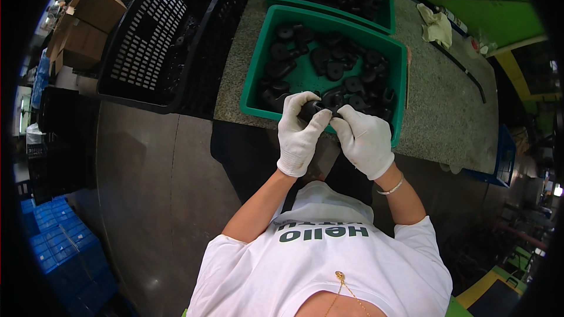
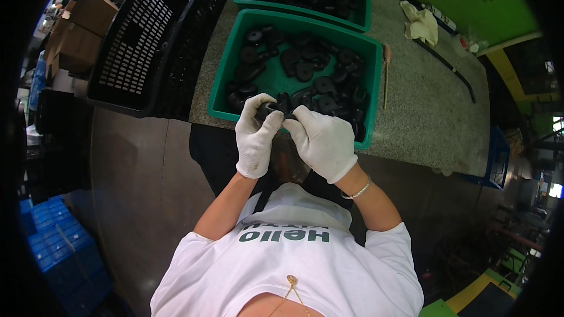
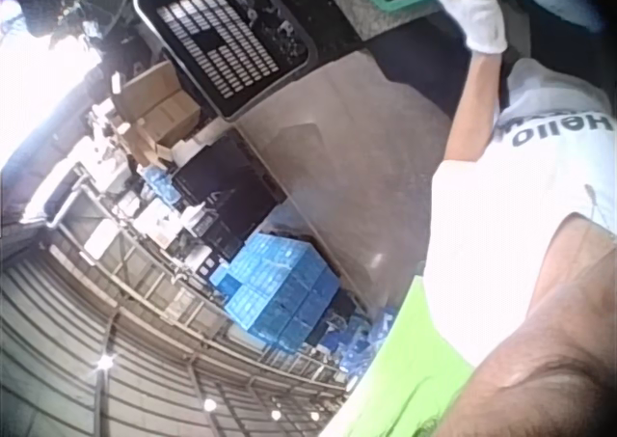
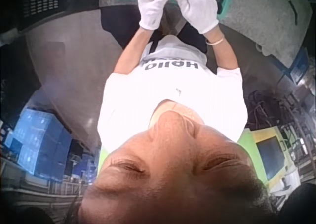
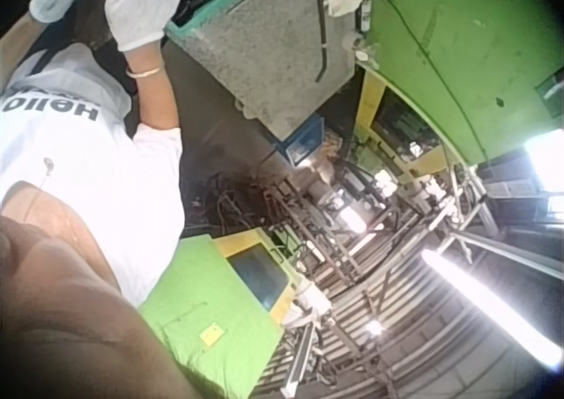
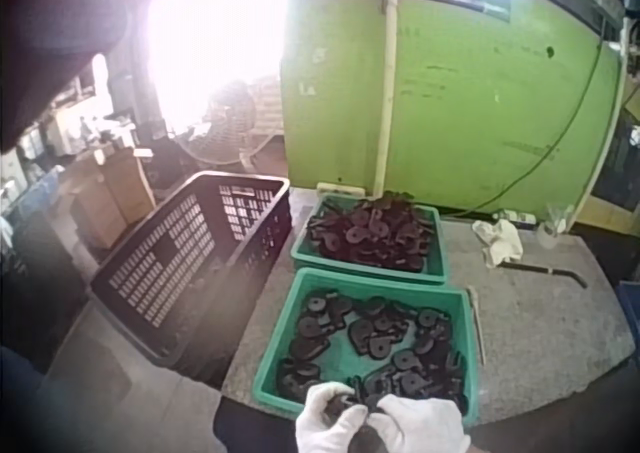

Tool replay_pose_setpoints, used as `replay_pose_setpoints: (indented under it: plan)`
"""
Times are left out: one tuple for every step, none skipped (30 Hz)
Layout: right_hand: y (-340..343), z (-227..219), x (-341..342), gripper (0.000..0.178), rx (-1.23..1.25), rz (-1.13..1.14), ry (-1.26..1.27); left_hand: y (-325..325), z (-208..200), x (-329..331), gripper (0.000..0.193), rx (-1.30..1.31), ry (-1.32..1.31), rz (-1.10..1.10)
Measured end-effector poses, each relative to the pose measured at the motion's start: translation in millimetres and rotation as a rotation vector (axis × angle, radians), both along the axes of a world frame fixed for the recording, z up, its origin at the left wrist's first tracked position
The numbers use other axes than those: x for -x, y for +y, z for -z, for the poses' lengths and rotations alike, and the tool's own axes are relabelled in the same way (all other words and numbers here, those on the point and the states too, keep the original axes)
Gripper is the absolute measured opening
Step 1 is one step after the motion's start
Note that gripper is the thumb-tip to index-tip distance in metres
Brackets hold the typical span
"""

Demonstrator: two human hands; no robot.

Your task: The recorder is inspecting and cleaning black plastic molded parts at a workstation.

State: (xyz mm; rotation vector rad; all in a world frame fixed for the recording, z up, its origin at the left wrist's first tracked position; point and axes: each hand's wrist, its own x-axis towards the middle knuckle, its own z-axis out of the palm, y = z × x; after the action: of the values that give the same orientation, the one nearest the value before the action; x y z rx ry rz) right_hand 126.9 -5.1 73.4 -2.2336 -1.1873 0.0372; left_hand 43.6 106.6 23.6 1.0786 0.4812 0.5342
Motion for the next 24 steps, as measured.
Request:
replay_pose_setpoints:
  plan:
    - [-0.4, 0.8, 0.6, 0.018, 0.0, 0.003, 0.0, -0.6, -0.1, -0.6, 0.027, -0.037, -0.003, -0.015]
    - [-0.9, 2.4, 1.2, 0.018, 0.004, 0.01, 0.013, -1.2, 0.5, -1.2, 0.027, -0.037, -0.002, -0.013]
    - [-1.4, 3.8, 1.3, 0.018, 0.007, 0.018, 0.025, -2.0, 1.6, -2.4, 0.025, -0.094, -0.01, -0.031]
    - [-1.8, 4.7, 1.3, 0.018, 0.008, 0.02, 0.025, -2.6, 2.2, -3.4, 0.024, -0.151, -0.018, -0.05]
    - [-2.0, 5.6, 1.4, 0.018, 0.017, 0.032, 0.023, -3.1, 1.8, -4.3, 0.024, -0.15, -0.018, -0.048]
    - [-2.2, 6.0, 1.7, 0.019, 0.027, 0.043, 0.022, -3.7, 1.1, -4.9, 0.024, -0.19, -0.011, -0.069]
    - [-1.8, 5.9, 2.0, 0.019, 0.027, 0.044, 0.023, -3.9, 0.7, -5.0, 0.025, -0.229, -0.003, -0.09]
    - [-0.9, 5.6, 2.5, 0.019, 0.02, 0.049, 0.038, -3.7, 0.9, -4.6, 0.025, -0.229, -0.002, -0.091]
    - [-0.1, 5.3, 2.5, 0.019, 0.012, 0.056, 0.051, -2.8, 1.1, -4.3, 0.025, -0.238, 0.019, -0.089]
    - [1.2, 6.2, 2.0, 0.019, 0.01, 0.054, 0.05, -1.2, 1.1, -3.5, 0.026, -0.247, 0.04, -0.089]
    - [3.6, 8.5, 0.9, 0.019, -0.022, 0.058, 0.049, 1.0, 0.3, -0.6, 0.026, -0.243, 0.039, -0.114]
    - [6.0, 11.3, -3.4, 0.019, -0.055, 0.064, 0.045, 4.5, -1.0, 0.6, 0.026, -0.238, 0.034, -0.136]
    - [7.9, 14.8, -13.9, 0.02, -0.05, 0.115, 0.026, 14.8, -6.9, 1.1, 0.028, -0.426, 0.002, -0.235]
    - [11.7, 19.7, -29.6, 0.021, -0.046, 0.163, 0.008, 32.5, -8.9, 5.3, 0.03, -0.537, 0.028, -0.322]
    - [13.8, 26.6, -50.3, 0.023, -0.007, 0.233, 0.03, 48.3, -17.6, 6.6, 0.033, -0.492, -0.004, -0.417]
    - [14.8, 34.1, -73.0, 0.025, -0.011, 0.242, -0.046, 71.2, -25.2, 8.7, 0.033, -0.61, 0.006, -0.543]
    - [15.7, 48.5, -98.0, 0.026, 0.028, 0.266, -0.163, 91.3, -37.1, 10.2, 0.035, -0.659, 0.056, -0.665]
    - [23.9, 55.3, -116.3, 0.025, 0.076, 0.265, -0.197, 116.3, -39.9, 18.8, 0.037, -0.828, 0.156, -0.799]
    - [29.7, 63.0, -133.4, 0.023, 0.097, 0.259, -0.241, 140.9, -39.5, 26.6, 0.04, -1.009, 0.279, -0.875]
    - [37.3, 66.5, -144.7, 0.023, 0.093, 0.26, -0.248, 164.3, -36.8, 35.3, 0.038, -1.223, 0.436, -0.941]
    - [48.6, 68.4, -151.4, 0.023, 0.124, 0.221, -0.286, 180.7, -37.9, 43.8, 0.037, -1.228, 0.543, -0.94]
    - [55.1, 70.6, -157.9, 0.023, 0.161, 0.19, -0.327, 192.9, -37.1, 47.4, 0.036, -1.227, 0.644, -0.931]
    - [59.8, 73.8, -162.5, 0.022, 0.123, 0.121, -0.402, 204.8, -31.6, 51.0, 0.036, -1.227, 0.637, -0.936]
    - [65.1, 75.7, -166.0, 0.022, 0.12, 0.122, -0.406, 213.1, -27.8, 52.6, 0.034, -1.255, 0.716, -0.843]
